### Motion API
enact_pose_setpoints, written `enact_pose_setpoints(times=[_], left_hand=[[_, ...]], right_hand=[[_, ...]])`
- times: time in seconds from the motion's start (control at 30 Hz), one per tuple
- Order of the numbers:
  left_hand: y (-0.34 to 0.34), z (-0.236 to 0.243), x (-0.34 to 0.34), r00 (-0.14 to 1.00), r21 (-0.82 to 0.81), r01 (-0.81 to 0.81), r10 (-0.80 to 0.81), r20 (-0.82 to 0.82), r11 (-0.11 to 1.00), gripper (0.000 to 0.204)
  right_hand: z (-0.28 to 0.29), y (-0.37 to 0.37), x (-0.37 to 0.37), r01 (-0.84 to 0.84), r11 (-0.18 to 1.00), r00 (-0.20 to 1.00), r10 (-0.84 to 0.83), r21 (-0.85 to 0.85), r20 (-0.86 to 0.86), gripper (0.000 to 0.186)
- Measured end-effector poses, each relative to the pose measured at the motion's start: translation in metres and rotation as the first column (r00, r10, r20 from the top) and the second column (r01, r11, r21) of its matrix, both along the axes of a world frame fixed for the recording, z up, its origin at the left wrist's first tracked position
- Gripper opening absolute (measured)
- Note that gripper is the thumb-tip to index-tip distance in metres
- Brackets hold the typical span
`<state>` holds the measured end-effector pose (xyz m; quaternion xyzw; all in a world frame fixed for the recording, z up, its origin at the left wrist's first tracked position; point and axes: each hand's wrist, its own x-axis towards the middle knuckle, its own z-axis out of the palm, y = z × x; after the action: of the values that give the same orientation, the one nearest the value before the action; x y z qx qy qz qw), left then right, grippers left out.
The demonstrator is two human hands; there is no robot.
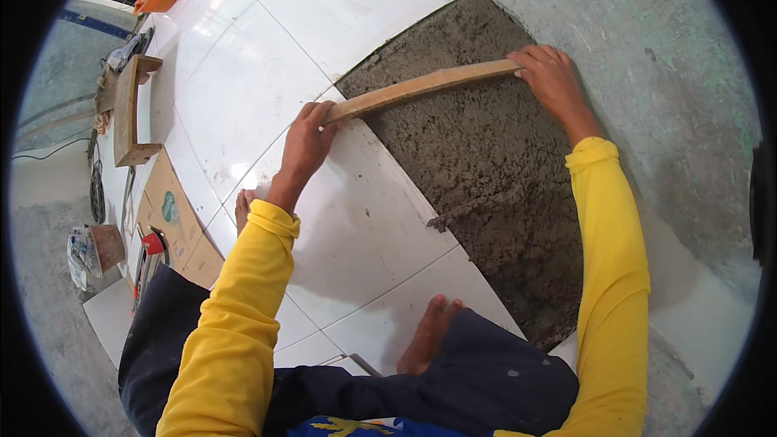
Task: The person spreads cement on the floor using a trowel and a wooden straightedge, then places white tiles onto the prepared surface. They use a bucket to transport the cement and a wooden plank to level the bed before positioning the tiles.
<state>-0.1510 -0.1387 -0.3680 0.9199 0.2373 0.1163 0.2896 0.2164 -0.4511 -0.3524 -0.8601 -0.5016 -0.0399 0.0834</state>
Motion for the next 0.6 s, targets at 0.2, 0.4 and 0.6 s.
enact_pose_setpoints(times=[0.2, 0.4, 0.6], left_hand=[[-0.03, 0.002, -0.009, 0.994, -0.023, 0.056, -0.057, -0.089, 0.998, 0.036], [-0.087, 0.01, -0.028, 0.988, -0.078, 0.112, -0.119, -0.098, 0.991, 0.035], [-0.158, 0.009, -0.046, 0.97, -0.125, 0.22, -0.231, -0.079, 0.967, 0.035]], right_hand=[[0.0, -0.023, 0.009, -0.067, 0.997, 0.997, 0.068, -0.045, 0.02, 0.034], [0.002, -0.077, 0.003, -0.061, 0.994, 0.998, 0.059, -0.092, -0.025, 0.031], [0.016, -0.177, -0.038, -0.011, 0.998, 1.0, 0.009, -0.07, -0.025, 0.033]])
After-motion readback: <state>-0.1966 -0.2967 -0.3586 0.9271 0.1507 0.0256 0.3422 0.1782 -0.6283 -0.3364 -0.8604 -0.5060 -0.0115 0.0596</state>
